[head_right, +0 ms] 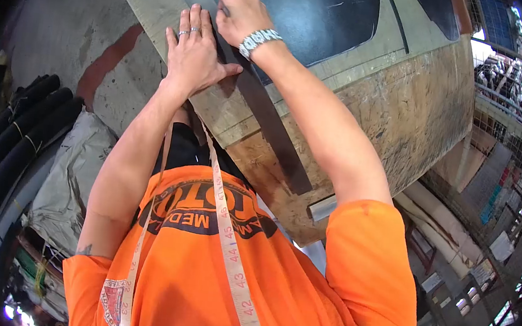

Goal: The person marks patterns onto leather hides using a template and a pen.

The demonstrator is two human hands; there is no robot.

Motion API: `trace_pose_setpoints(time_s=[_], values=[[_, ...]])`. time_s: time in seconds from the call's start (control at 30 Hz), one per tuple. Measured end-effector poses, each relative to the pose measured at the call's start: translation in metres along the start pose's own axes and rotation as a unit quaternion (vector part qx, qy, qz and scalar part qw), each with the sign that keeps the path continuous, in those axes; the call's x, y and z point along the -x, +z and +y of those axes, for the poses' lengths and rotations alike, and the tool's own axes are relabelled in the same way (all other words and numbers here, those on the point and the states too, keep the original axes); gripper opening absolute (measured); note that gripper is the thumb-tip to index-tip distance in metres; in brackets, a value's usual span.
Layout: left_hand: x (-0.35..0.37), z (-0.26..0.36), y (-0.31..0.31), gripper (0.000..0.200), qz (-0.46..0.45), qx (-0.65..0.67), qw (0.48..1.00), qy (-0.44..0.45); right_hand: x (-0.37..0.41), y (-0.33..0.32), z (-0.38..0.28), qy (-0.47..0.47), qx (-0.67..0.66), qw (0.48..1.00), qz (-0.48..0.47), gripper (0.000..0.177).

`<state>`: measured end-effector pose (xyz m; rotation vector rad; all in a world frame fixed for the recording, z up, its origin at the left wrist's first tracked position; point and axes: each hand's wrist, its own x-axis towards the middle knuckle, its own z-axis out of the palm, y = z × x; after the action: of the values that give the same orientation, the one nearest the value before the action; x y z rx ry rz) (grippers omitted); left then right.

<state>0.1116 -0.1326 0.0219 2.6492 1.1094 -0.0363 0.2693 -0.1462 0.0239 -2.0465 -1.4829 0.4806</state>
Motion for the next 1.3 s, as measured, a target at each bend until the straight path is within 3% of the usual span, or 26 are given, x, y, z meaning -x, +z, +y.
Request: trace_pose_setpoints(time_s=[0.13, 0.33, 0.63, 0.67, 0.77, 0.93, 1.1, 1.2, 1.3], values=[[-0.001, 0.0, -0.002, 0.132, -0.02, 0.002, 1.0, 0.003, -0.006, 0.006, 0.005, 0.011, 0.018, 1.0, -0.01, 0.018], [0.015, -0.005, 0.014, 0.134, 0.039, 0.057, 0.997, 0.027, -0.004, 0.009, 0.006, 0.014, 0.008, 1.0, 0.005, 0.018], [0.009, 0.012, -0.002, 0.133, -0.031, -0.014, 0.999, -0.02, -0.011, 0.003, 0.003, 0.031, 0.049, 0.998, -0.023, 0.02], [0.007, 0.015, -0.005, 0.134, -0.045, -0.019, 0.998, -0.029, -0.004, 0.0, 0.001, 0.055, 0.028, 0.998, -0.02, 0.019], [0.006, 0.017, -0.004, 0.134, -0.062, -0.037, 0.997, -0.035, 0.028, -0.005, 0.008, 0.006, 0.023, 1.0, -0.002, 0.019], [0.003, 0.021, -0.009, 0.134, -0.092, -0.036, 0.994, -0.051, 0.118, -0.035, 0.01, -0.006, -0.04, 0.999, -0.023, 0.005], [0.003, 0.022, -0.014, 0.132, -0.098, -0.048, 0.993, -0.051, 0.188, -0.057, 0.013, 0.044, -0.031, 0.997, -0.062, 0.008], [0.003, 0.022, -0.015, 0.133, -0.096, -0.049, 0.993, -0.043, 0.202, -0.076, 0.013, 0.13, -0.047, 0.981, -0.134, 0.009], [0.007, 0.021, -0.018, 0.135, -0.081, -0.042, 0.995, -0.028, 0.215, -0.096, 0.044, -0.061, 0.083, 0.983, -0.151, 0.012]])
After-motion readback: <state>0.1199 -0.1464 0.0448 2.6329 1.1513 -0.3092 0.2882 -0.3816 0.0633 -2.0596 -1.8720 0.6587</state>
